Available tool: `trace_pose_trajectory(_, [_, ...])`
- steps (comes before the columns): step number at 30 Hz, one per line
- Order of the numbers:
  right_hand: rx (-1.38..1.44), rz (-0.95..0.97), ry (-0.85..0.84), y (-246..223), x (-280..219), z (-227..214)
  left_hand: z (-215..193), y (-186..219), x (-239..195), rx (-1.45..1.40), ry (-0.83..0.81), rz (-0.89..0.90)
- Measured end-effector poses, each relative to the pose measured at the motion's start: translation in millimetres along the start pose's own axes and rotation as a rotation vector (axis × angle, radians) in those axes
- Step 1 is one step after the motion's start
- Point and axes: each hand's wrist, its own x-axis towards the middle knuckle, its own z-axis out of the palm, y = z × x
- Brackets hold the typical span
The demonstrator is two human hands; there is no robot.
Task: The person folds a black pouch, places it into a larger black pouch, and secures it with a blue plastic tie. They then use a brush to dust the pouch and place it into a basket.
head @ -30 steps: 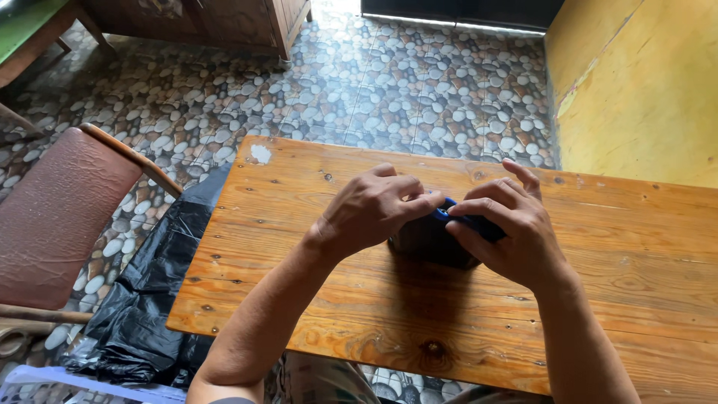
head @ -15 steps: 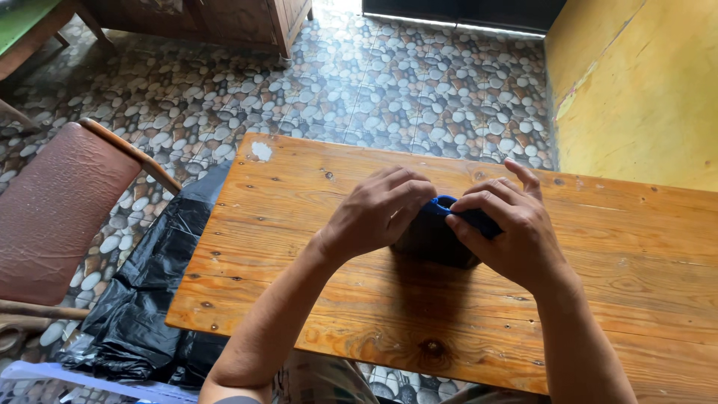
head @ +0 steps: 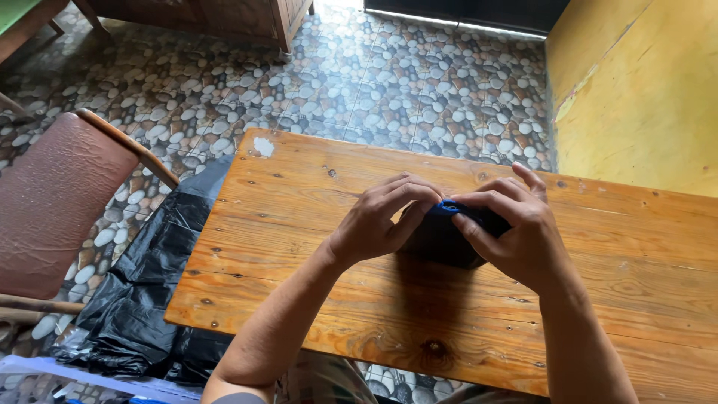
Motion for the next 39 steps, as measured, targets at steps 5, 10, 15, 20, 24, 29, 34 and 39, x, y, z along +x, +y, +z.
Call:
trace_pose_trajectory(5, [0.049, 0.029, -0.003, 1.4, 0.1, 0.6, 3.6, -9.3, -14.0, -0.072, 0.035, -0.109])
trace_pose_trajectory(10, [0.064, 0.011, 0.005, 0.8, 3.1, 3.6, 15.5, -20.8, -23.3, -0.201, 0.048, -0.211])
trace_pose_trajectory(15, [0.082, -0.036, -0.015, -2.7, 6.9, 2.9, 24.2, -18.9, -26.9, -0.392, 0.092, -0.274])
trace_pose_trajectory(20, [0.044, -0.044, -0.032, -1.4, 6.7, 2.6, 33.4, -21.4, -31.8, -0.383, 0.159, -0.301])
trace_pose_trajectory(24, [-0.079, -0.082, -0.043, -11.7, 10.9, -1.5, 33.5, -19.7, -32.9, -0.375, 0.198, -0.330])
trace_pose_trajectory(29, [-0.146, -0.097, -0.017, -33.4, 19.0, 4.3, 37.0, -16.2, -33.6, -0.396, 0.237, -0.341])
trace_pose_trajectory(34, [-0.330, -0.123, -0.003, -47.9, 25.6, 21.3, 44.5, -19.7, -38.2, -0.396, 0.306, -0.400])
trace_pose_trajectory(39, [-0.368, -0.105, -0.050, -41.9, 26.6, 24.2, 44.2, -15.2, -38.4, -0.491, 0.350, -0.488])
